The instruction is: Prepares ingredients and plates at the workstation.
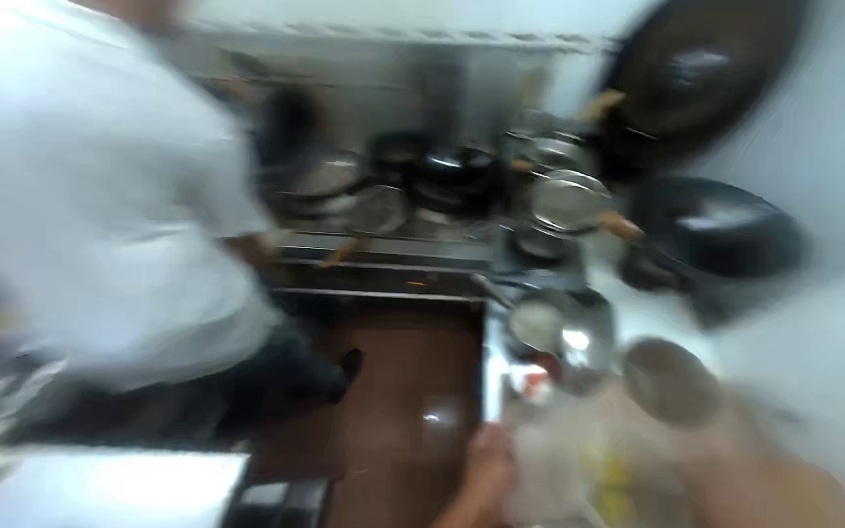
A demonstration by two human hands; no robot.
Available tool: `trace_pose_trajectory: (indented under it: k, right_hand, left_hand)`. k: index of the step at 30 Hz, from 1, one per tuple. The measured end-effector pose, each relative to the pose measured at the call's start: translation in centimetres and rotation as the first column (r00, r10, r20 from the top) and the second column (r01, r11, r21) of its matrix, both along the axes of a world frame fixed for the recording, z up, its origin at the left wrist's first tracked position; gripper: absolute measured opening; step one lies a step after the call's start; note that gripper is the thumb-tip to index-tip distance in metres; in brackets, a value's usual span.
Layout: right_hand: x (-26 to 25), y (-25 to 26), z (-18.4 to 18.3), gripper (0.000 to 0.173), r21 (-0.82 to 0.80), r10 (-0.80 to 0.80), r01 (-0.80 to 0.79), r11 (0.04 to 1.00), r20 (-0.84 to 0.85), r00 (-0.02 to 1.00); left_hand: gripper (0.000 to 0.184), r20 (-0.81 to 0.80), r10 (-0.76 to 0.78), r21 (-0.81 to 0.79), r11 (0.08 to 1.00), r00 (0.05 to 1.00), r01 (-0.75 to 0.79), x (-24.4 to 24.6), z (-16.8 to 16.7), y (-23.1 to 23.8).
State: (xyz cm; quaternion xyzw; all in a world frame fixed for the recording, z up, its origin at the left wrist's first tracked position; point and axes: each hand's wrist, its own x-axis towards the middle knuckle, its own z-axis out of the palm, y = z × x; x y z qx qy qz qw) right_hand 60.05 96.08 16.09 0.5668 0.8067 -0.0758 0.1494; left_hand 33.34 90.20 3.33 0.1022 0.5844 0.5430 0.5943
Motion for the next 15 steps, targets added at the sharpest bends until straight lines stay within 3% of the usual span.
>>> trace_pose_trajectory:
  k: [4,8,10,12,15]
  right_hand:
    - [1.4,0.6,-1.1,0.032,-0.249,-0.127,0.177,0.952,0.205,0.971]
    - [1.2,-1.6,0.2,0.032,-0.310,-0.133,0.173,0.935,0.147,0.980]
    - [1.1,-3.4,0.8,0.029,-0.224,-0.097,0.115,0.968,0.087,0.991]
    - [1.7,-5.8,0.2,0.022,0.051,-0.008,0.006,0.999,0.036,0.999]
    - [2.4,-8.4,-0.8,0.022,0.345,0.085,-0.088,0.934,0.023,0.996]
  left_hand:
    - [0.037,-0.011,-0.047,-0.026,0.999,0.999,0.047,-0.7,-1.3,-0.3]
    - [0.037,0.010,-0.006,-0.052,0.999,1.000,0.007,-1.5,-1.8,-1.2]
    - [0.037,0.018,-0.001,-0.050,0.999,1.000,0.002,-1.9,-2.1,-1.4]
    - [0.037,0.020,-0.002,-0.052,0.999,1.000,0.003,-1.9,-2.2,-1.4]
    - [0.037,0.024,-0.005,-0.063,0.998,1.000,0.007,-1.9,-2.0,-1.4]
